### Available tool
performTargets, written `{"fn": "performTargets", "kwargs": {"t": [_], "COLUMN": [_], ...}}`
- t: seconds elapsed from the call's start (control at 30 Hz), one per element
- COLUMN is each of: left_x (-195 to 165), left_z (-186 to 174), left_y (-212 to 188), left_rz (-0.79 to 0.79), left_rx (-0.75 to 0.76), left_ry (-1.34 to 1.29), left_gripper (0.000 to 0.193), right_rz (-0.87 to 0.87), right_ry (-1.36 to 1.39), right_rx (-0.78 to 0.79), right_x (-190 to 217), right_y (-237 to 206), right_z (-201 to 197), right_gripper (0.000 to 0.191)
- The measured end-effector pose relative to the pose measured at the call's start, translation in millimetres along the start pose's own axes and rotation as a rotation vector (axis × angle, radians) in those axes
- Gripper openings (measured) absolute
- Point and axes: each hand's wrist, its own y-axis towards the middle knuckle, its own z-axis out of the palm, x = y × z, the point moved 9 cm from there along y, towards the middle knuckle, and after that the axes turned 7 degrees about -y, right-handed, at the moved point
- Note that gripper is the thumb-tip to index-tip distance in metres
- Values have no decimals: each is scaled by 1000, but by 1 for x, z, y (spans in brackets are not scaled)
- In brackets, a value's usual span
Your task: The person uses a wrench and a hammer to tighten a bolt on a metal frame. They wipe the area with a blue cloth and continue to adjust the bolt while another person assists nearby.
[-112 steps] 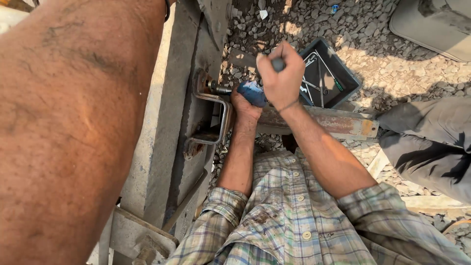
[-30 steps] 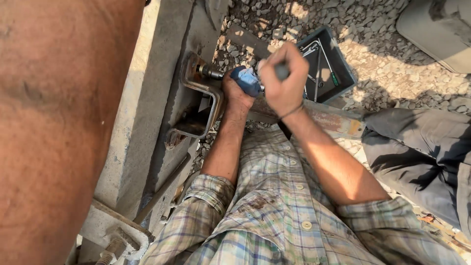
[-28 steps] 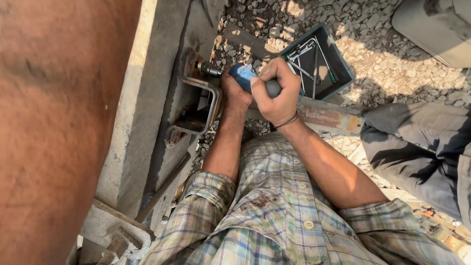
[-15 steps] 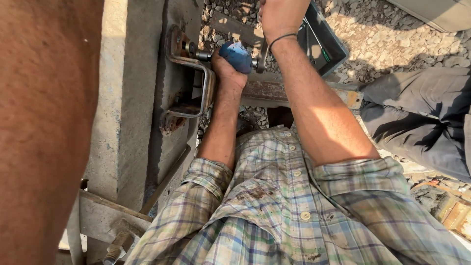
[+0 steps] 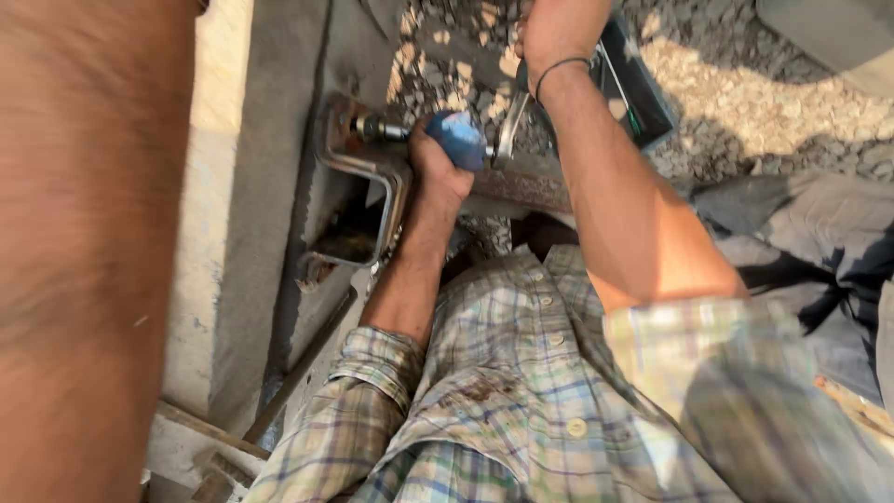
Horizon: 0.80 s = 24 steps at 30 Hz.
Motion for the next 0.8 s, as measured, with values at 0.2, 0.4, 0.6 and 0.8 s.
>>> {"fn": "performTargets", "kwargs": {"t": [0.2, 0.4, 0.6, 0.8], "left_x": [5, 16, 55, 108], "left_z": [5, -22, 14, 31], "left_y": [-2, -41, -101, -156], "left_rz": [-64, -8, -26, 267], "left_rx": [155, 45, 320, 795], "left_ry": [3, 424, 1062, 1614], "left_gripper": [22, 31, 32, 43], "right_rz": [125, 261, -144, 313], "right_ry": [287, 431, -543, 233], "right_rx": [227, 64, 138, 311], "right_x": [-3, -68, -37, -47], "right_y": [-24, -73, -124, -182], "right_z": [-4, -122, -161, -123], "right_gripper": [14, 15, 29, 33]}}
